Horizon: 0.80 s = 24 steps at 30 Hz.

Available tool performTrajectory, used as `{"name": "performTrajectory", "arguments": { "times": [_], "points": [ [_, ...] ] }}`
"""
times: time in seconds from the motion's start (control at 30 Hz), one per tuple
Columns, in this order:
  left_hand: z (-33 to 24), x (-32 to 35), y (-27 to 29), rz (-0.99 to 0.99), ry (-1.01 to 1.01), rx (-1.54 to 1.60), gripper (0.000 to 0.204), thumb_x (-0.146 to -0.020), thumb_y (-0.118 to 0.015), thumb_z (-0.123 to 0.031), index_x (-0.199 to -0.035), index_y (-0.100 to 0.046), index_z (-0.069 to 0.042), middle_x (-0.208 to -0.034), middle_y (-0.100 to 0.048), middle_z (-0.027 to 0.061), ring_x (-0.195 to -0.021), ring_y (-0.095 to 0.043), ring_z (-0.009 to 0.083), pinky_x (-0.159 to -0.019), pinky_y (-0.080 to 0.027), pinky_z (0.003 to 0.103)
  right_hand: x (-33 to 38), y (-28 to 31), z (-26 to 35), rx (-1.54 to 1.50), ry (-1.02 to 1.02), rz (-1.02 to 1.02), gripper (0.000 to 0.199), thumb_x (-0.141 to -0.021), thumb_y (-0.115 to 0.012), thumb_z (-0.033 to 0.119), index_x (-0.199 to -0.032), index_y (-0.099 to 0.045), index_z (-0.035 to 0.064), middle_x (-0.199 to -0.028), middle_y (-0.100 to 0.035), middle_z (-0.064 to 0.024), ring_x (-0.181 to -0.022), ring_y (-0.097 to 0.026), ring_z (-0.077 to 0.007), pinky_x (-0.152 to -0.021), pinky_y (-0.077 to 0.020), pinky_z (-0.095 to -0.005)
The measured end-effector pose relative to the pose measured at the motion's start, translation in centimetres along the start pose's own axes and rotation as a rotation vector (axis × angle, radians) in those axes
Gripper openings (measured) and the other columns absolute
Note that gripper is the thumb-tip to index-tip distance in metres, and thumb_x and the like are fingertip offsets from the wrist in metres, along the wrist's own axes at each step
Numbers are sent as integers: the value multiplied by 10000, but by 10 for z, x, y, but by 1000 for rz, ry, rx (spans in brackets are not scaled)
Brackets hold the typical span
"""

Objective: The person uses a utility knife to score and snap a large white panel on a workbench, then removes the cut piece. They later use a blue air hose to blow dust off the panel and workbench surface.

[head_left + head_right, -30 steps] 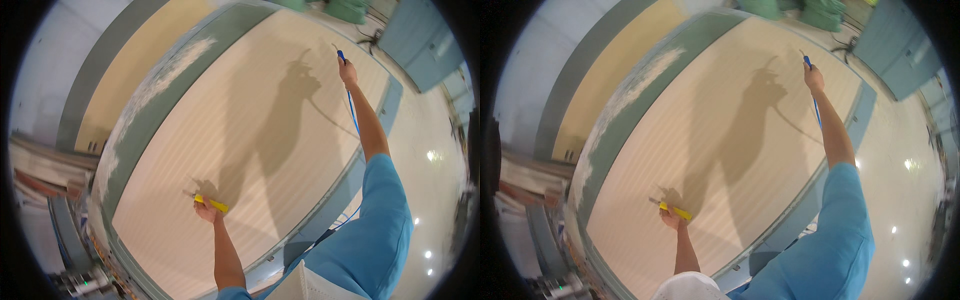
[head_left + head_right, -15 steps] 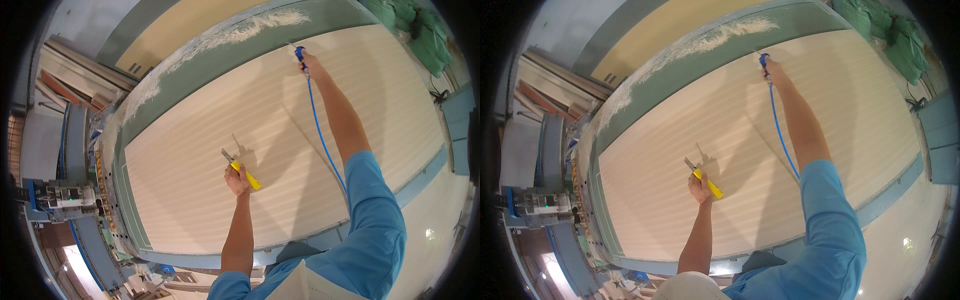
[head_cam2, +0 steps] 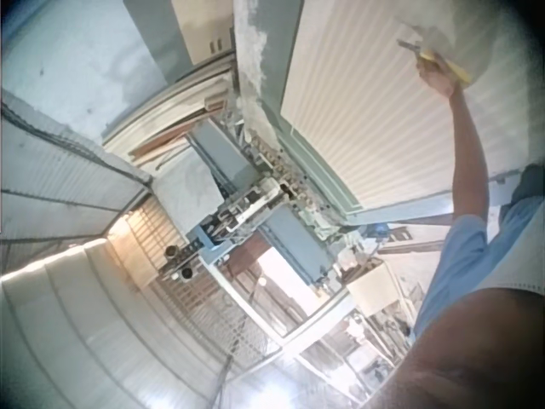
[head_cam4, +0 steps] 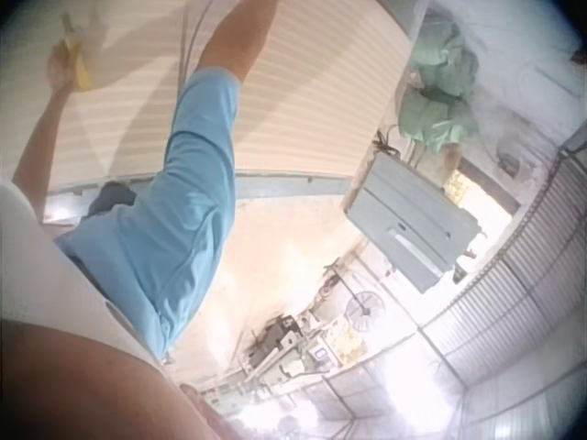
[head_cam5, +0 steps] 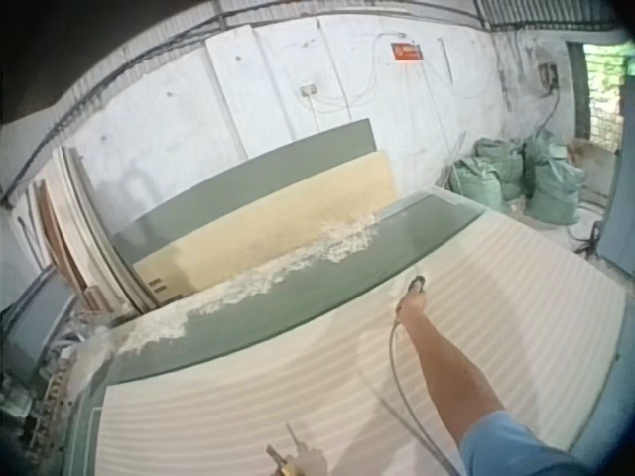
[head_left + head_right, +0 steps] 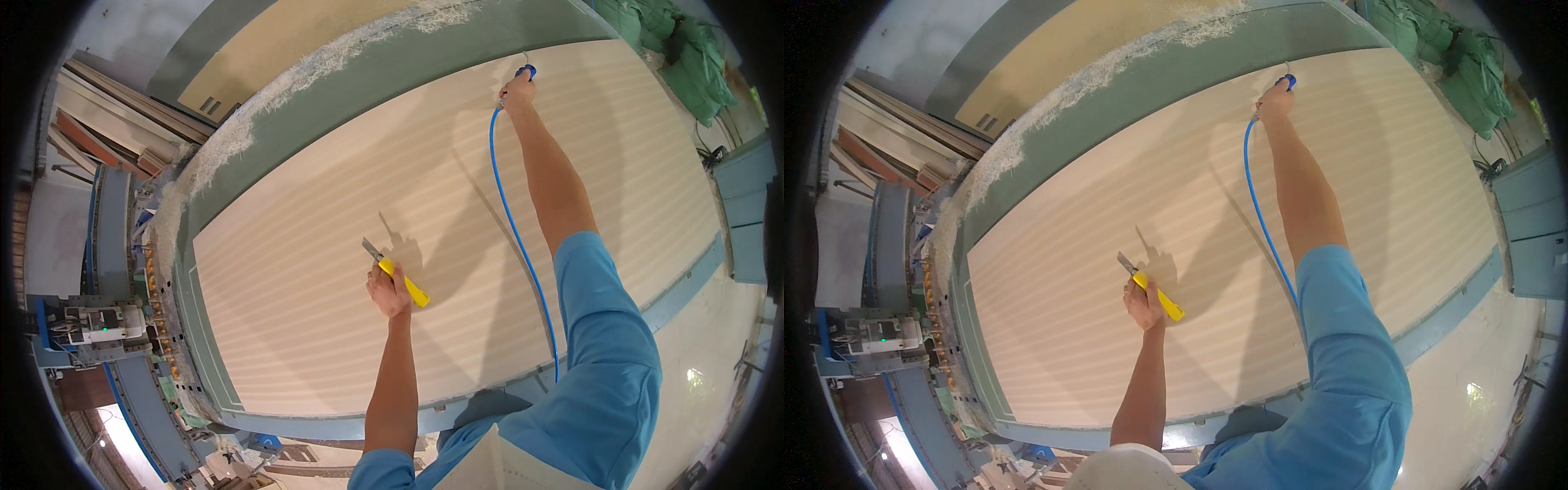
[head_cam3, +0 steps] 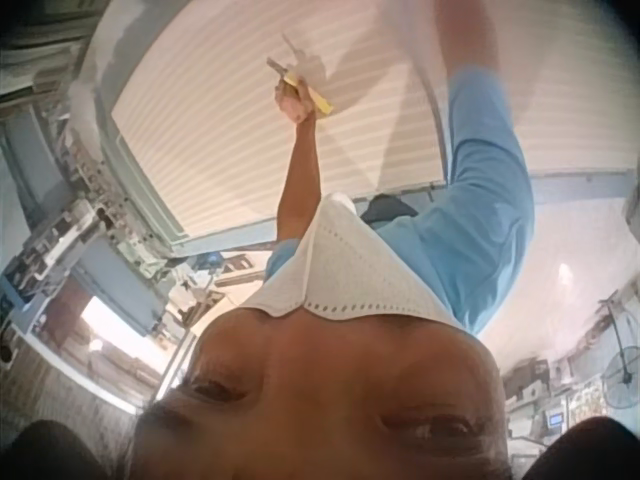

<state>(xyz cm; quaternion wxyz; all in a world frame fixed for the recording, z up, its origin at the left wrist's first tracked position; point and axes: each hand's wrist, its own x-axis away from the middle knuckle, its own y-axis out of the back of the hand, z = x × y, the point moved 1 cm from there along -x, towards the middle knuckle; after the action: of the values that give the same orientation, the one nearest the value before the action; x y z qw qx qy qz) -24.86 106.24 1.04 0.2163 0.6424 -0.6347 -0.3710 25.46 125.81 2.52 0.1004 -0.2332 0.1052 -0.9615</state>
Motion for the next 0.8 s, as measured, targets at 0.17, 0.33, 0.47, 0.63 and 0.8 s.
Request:
{"name": "performTrajectory", "arguments": {
  "times": [0.17,0.33,0.47,0.63,0.8],
  "points": [
    [10,0,-5,37,135,84,347,-920,-575,-345,-970,-661,-13,-1086,-613,141,-1008,-532,353,-871,-410,466,0,-11,-18,-64,-224,417,490,-1022,-402,498,-867,-508,46,-584,-518,-87,-461,-523,-228,-415,-433,-362],
    [11,3,0,-50,175,27,351,-935,-571,-337,-1019,-630,-2,-1097,-582,138,-1051,-522,352,-891,-441,448,92,-86,-77,130,-515,866,480,-1015,-416,524,-865,-521,80,-615,-502,-24,-477,-497,-153,-451,-435,-346],
    [8,1,2,-118,213,108,339,-953,-539,-319,-1018,-627,2,-1150,-561,128,-1094,-502,335,-924,-448,434,186,-132,-117,219,-636,1055,473,-1013,-424,524,-862,-519,86,-608,-479,-14,-472,-488,-152,-447,-422,-351],
    [9,3,1,-126,209,109,339,-948,-543,-312,-1021,-627,9,-1159,-559,130,-1103,-502,336,-915,-456,437,285,-164,-153,356,-594,1204,450,-1015,-442,504,-864,-517,87,-586,-465,-8,-469,-478,-155,-444,-412,-350],
    [9,1,2,-143,151,116,355,-940,-548,-301,-1028,-617,36,-1154,-560,151,-1113,-507,346,-934,-448,435,313,-156,-168,434,-595,1343,430,-1010,-478,476,-863,-561,80,-580,-470,19,-462,-466,-113,-444,-417,-322]
  ]
}}
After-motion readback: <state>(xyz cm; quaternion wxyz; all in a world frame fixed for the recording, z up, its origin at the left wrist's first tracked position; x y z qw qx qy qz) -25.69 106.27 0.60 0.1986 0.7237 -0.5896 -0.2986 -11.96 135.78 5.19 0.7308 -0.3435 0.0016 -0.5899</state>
